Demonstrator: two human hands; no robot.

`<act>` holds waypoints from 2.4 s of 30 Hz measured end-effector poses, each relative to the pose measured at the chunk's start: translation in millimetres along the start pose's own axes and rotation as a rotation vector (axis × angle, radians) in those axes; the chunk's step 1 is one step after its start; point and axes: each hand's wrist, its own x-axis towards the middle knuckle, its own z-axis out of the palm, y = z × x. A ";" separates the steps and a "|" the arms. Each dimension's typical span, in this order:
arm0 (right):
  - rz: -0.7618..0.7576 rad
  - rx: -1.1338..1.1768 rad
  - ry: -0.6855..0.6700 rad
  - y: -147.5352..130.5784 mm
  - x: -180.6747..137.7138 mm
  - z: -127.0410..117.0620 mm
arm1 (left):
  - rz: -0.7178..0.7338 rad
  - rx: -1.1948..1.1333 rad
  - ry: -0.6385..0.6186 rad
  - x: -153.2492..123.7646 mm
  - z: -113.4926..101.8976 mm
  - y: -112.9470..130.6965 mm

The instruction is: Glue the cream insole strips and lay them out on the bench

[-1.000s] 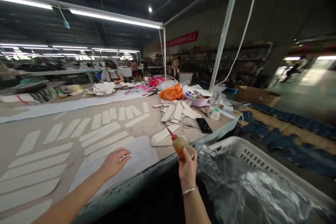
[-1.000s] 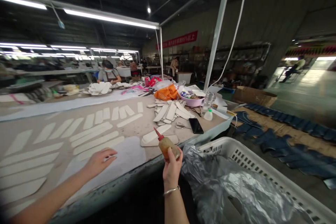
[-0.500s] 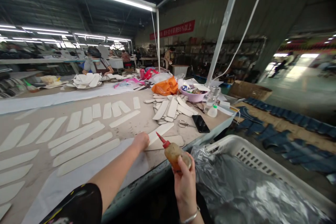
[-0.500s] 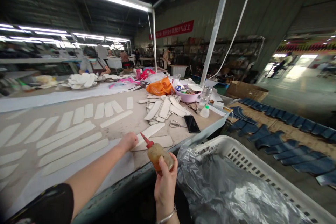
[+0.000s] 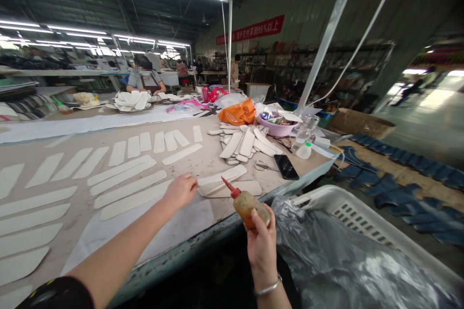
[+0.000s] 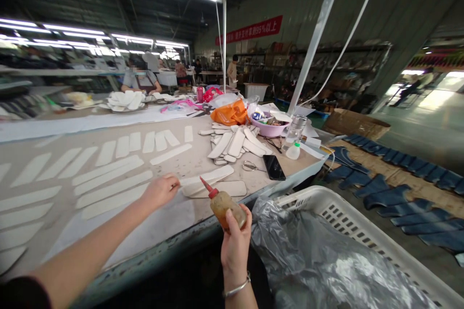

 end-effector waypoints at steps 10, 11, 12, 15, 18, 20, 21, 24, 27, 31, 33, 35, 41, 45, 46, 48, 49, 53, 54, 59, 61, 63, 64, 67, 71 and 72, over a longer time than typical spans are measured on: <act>-0.008 -0.285 -0.312 43.3 -41.4 20.7 | -0.243 -0.061 -0.087 -223.3 -12.7 -86.3; -0.016 -0.336 -0.365 49.8 -47.6 23.3 | -0.263 -0.078 -0.080 -232.7 -9.7 -88.0; -0.028 -0.385 -0.413 56.0 -53.6 25.9 | -0.280 -0.088 -0.055 -239.4 -6.2 -89.3; -0.120 -0.523 -0.548 73.5 -69.2 33.5 | -0.310 -0.084 0.060 -248.9 4.0 -93.3; -0.313 -0.659 -0.679 88.2 -80.4 39.4 | -0.219 -0.071 0.148 -253.8 9.5 -96.8; -0.444 -0.737 -0.755 95.5 -86.1 42.9 | -0.115 -0.052 0.228 -258.4 10.5 -97.1; -0.492 -0.769 -0.788 98.3 -88.5 44.6 | -0.073 -0.037 0.274 -261.0 10.6 -96.4; -0.566 -0.826 -0.862 103.9 -94.8 49.5 | -0.012 -0.002 0.364 -267.9 11.2 -91.6; -0.589 -0.850 -0.904 108.0 -100.2 52.8 | 0.007 -0.025 0.396 -270.6 12.5 -87.4; -0.583 -0.863 -0.968 114.5 -106.7 54.5 | 0.002 -0.068 0.470 -270.3 14.2 -86.5; -0.577 -0.869 -0.997 118.3 -109.5 55.1 | -0.001 -0.074 0.486 -269.6 13.8 -86.4; -0.580 -0.881 -1.025 122.0 -111.7 55.9 | 0.009 -0.076 0.487 -268.6 12.9 -85.8; -0.614 -0.917 -1.036 124.9 -114.0 58.4 | 0.023 -0.080 0.457 -267.0 12.8 -86.2; -0.658 -0.967 -0.992 120.4 -107.8 55.6 | 0.015 -0.067 0.442 -269.2 15.3 -89.0; -0.665 -0.976 -0.975 119.2 -104.8 54.0 | 0.014 -0.066 0.432 -269.8 15.8 -89.8; -0.672 -0.990 -0.937 117.0 -97.8 50.4 | 0.017 -0.064 0.417 -270.8 17.2 -91.5; -0.675 -0.995 -0.918 115.9 -94.3 48.7 | 0.019 -0.063 0.416 -271.2 18.0 -92.5; -0.679 -0.981 -0.881 112.9 -87.7 46.3 | 0.026 -0.070 0.422 -271.7 21.0 -95.3; -0.675 -0.967 -0.890 112.9 -88.8 47.2 | 0.028 -0.074 0.419 -271.6 21.2 -95.4; -0.633 -0.899 -1.016 119.7 -106.1 56.3 | 0.042 -0.081 0.421 -269.0 17.2 -92.2; -0.632 -0.891 -1.053 123.1 -111.6 58.3 | 0.048 -0.083 0.420 -267.8 15.1 -90.4; -0.647 -0.904 -1.051 124.5 -112.4 58.2 | 0.048 -0.080 0.420 -267.2 14.0 -89.5; -0.658 -0.918 -1.034 124.1 -110.8 57.4 | 0.046 -0.077 0.420 -267.1 13.9 -89.5; -0.690 -0.965 -0.942 118.8 -99.1 52.9 | 0.033 -0.069 0.418 -267.7 15.0 -90.9; -0.733 -1.035 -0.796 107.9 -75.8 46.5 | 0.015 -0.077 0.397 -269.3 17.6 -94.2; -0.749 -1.054 -0.759 105.6 -69.9 45.3 | 0.014 -0.079 0.397 -269.6 18.2 -94.9</act>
